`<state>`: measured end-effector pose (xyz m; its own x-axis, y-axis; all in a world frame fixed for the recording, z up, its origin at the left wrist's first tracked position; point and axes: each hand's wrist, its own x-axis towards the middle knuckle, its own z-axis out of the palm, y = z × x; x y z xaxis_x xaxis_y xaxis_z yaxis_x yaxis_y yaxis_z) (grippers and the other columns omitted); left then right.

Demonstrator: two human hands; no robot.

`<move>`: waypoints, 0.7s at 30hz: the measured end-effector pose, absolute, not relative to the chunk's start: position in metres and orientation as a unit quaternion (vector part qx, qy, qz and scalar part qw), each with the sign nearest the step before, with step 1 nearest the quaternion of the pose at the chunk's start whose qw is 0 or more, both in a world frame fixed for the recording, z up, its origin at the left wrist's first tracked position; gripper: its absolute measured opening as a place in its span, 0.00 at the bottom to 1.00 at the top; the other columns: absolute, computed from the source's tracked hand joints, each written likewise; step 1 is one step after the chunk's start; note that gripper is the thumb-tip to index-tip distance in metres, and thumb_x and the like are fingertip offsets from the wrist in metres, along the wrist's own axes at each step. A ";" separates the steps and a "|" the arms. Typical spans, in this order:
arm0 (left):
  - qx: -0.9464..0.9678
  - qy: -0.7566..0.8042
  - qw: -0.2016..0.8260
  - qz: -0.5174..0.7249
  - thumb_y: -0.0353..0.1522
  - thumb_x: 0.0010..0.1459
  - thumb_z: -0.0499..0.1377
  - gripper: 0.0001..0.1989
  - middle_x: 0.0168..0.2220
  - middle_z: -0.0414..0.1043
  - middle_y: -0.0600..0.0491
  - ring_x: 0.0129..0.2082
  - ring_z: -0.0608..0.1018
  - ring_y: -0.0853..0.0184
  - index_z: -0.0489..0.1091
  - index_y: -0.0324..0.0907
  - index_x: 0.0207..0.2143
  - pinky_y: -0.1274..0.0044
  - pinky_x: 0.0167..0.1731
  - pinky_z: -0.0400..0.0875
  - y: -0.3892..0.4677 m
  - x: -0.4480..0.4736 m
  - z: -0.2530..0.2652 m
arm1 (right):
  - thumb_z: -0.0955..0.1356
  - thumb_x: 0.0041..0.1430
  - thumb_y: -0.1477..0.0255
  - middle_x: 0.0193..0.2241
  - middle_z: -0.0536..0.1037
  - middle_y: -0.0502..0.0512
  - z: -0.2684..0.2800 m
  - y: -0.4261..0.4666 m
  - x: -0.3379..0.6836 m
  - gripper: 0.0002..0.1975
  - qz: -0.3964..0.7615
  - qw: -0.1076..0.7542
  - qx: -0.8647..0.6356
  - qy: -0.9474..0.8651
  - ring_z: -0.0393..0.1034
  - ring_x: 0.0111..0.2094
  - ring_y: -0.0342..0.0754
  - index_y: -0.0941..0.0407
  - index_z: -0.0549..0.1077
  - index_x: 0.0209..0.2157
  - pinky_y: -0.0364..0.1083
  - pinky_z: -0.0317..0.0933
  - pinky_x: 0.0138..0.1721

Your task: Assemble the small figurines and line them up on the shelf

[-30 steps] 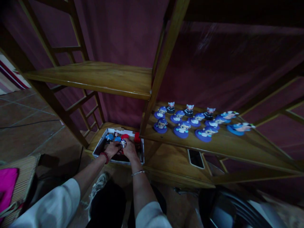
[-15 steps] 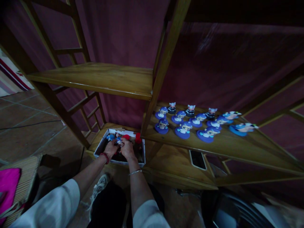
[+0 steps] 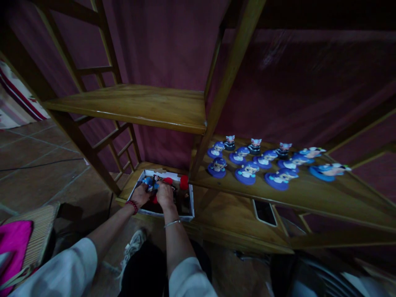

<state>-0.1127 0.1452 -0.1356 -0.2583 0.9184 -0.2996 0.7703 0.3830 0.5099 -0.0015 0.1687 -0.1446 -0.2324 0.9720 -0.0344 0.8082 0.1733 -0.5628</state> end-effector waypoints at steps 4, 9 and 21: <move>0.523 0.782 0.305 0.149 0.32 0.48 0.54 0.13 0.34 0.72 0.45 0.33 0.74 0.65 0.63 0.38 0.37 0.79 0.30 0.64 0.146 -0.118 -0.143 | 0.60 0.51 0.79 0.42 0.72 0.53 -0.147 0.169 -0.007 0.16 0.221 0.137 -0.581 -0.771 0.64 0.44 0.46 0.52 0.70 0.41 0.42 0.54 0.44; 0.502 0.773 0.345 0.175 0.32 0.49 0.53 0.12 0.31 0.72 0.48 0.29 0.75 0.67 0.63 0.38 0.37 0.79 0.28 0.65 0.151 -0.121 -0.158 | 0.59 0.49 0.81 0.47 0.67 0.57 -0.152 0.170 -0.011 0.19 0.211 0.117 -0.582 -0.777 0.54 0.51 0.47 0.56 0.67 0.44 0.44 0.48 0.48; 0.495 0.752 0.367 0.235 0.30 0.49 0.54 0.12 0.31 0.72 0.48 0.31 0.73 0.67 0.64 0.37 0.38 0.80 0.30 0.63 0.155 -0.117 -0.159 | 0.58 0.50 0.79 0.52 0.61 0.63 -0.153 0.173 -0.017 0.22 0.221 0.044 -0.594 -0.772 0.50 0.53 0.50 0.61 0.61 0.50 0.48 0.40 0.49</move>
<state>-0.1171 0.1550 -0.1587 -0.2413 0.9165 -0.3191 0.5716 0.4000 0.7164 -0.0173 0.1729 -0.1533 -0.2895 0.9371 -0.1951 0.8985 0.1957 -0.3930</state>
